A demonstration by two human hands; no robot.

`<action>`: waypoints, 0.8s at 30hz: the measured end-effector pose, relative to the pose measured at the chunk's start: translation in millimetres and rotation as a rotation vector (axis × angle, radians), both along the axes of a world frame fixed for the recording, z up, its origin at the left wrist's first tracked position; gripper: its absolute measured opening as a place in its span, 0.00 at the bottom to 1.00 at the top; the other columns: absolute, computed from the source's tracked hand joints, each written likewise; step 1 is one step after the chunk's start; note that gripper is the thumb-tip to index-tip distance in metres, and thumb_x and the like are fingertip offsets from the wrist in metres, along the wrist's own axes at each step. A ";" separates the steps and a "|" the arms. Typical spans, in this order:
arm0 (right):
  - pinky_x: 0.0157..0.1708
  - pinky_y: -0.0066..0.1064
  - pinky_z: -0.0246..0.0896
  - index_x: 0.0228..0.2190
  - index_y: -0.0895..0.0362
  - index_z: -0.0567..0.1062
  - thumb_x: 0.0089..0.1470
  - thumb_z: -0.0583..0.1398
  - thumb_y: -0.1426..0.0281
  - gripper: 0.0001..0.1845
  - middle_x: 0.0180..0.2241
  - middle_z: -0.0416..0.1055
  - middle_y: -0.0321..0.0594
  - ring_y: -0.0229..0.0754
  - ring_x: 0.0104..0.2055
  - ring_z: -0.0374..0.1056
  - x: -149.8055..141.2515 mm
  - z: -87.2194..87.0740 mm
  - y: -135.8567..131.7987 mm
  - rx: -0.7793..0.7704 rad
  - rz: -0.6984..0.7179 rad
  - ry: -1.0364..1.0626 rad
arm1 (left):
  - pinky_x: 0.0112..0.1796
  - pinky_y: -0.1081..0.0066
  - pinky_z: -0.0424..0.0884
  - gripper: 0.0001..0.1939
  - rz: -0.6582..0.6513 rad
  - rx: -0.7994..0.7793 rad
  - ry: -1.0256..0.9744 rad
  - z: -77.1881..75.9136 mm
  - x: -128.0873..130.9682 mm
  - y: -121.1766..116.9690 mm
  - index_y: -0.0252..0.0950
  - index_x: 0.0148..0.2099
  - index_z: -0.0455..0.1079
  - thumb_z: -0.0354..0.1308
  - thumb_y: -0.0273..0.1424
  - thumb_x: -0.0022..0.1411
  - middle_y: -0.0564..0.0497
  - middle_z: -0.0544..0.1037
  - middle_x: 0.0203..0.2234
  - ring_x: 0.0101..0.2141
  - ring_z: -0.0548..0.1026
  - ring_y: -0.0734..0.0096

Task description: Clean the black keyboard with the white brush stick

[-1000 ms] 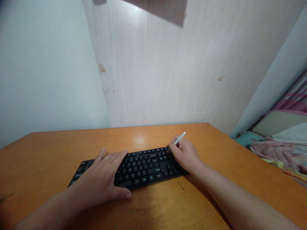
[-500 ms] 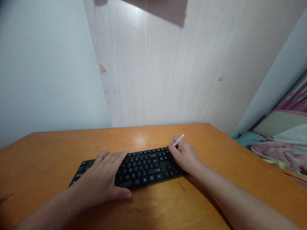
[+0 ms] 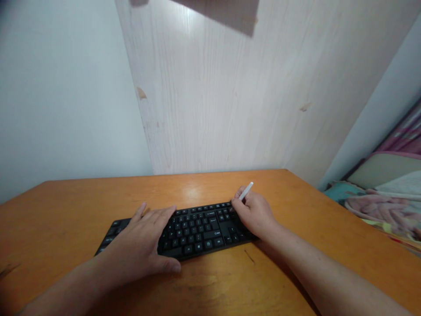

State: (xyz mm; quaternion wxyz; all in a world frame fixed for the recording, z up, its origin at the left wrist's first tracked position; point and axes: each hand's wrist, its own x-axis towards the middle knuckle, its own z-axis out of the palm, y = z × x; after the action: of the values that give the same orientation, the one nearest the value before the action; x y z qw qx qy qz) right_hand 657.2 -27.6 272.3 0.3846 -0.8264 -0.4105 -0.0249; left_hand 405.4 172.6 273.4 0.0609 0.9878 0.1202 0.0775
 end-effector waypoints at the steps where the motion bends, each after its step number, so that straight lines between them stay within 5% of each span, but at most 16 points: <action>1: 0.29 0.32 0.55 0.27 0.53 0.69 0.57 0.55 0.65 0.09 0.23 0.71 0.34 0.41 0.28 0.67 -0.2 0.9 -0.1 0.005 0.004 0.006 | 0.64 0.38 0.36 0.61 -0.003 0.001 -0.006 -0.7 -0.3 0.3 0.33 0.69 0.54 0.57 0.68 0.42 0.34 0.65 0.63 0.61 0.63 0.40; 8: 0.30 0.32 0.57 0.29 0.53 0.66 0.56 0.59 0.62 0.09 0.22 0.71 0.33 0.42 0.28 0.71 -12.8 15.0 3.2 0.251 0.125 0.452 | 0.63 0.38 0.33 0.59 -0.035 0.025 -0.020 3.0 -0.7 -0.6 0.33 0.69 0.55 0.56 0.67 0.45 0.35 0.66 0.62 0.61 0.64 0.41; 14: 0.24 0.28 0.48 0.29 0.54 0.67 0.55 0.63 0.58 0.15 0.19 0.64 0.30 0.35 0.21 0.60 -28.5 22.8 4.2 0.305 0.227 0.666 | 0.63 0.36 0.38 0.56 -0.047 0.024 -0.026 7.3 -1.2 -1.7 0.34 0.69 0.56 0.54 0.67 0.48 0.34 0.63 0.64 0.63 0.61 0.40; 19: 0.25 0.28 0.52 0.30 0.55 0.68 0.53 0.65 0.55 0.18 0.21 0.69 0.32 0.34 0.22 0.59 -47.6 28.5 0.7 0.273 0.317 0.836 | 0.63 0.38 0.40 0.38 -0.107 -0.011 -0.158 18.7 -0.4 -13.5 0.35 0.65 0.60 0.48 0.57 0.63 0.38 0.67 0.62 0.61 0.63 0.47; 24: 0.27 0.27 0.54 0.32 0.57 0.70 0.55 0.65 0.57 0.16 0.24 0.70 0.34 0.33 0.25 0.61 -78.5 32.0 -6.1 0.230 0.508 0.921 | 0.64 0.45 0.45 0.25 -0.235 -0.202 -0.232 37.6 -0.5 -40.9 0.40 0.60 0.63 0.48 0.48 0.68 0.45 0.75 0.52 0.52 0.71 0.59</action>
State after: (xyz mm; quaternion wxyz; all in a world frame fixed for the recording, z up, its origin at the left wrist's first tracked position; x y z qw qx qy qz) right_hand 578.8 -33.6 304.3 0.6067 -0.5791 -0.3809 0.3891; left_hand 405.0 131.7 310.9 0.1819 0.9684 0.0031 0.1705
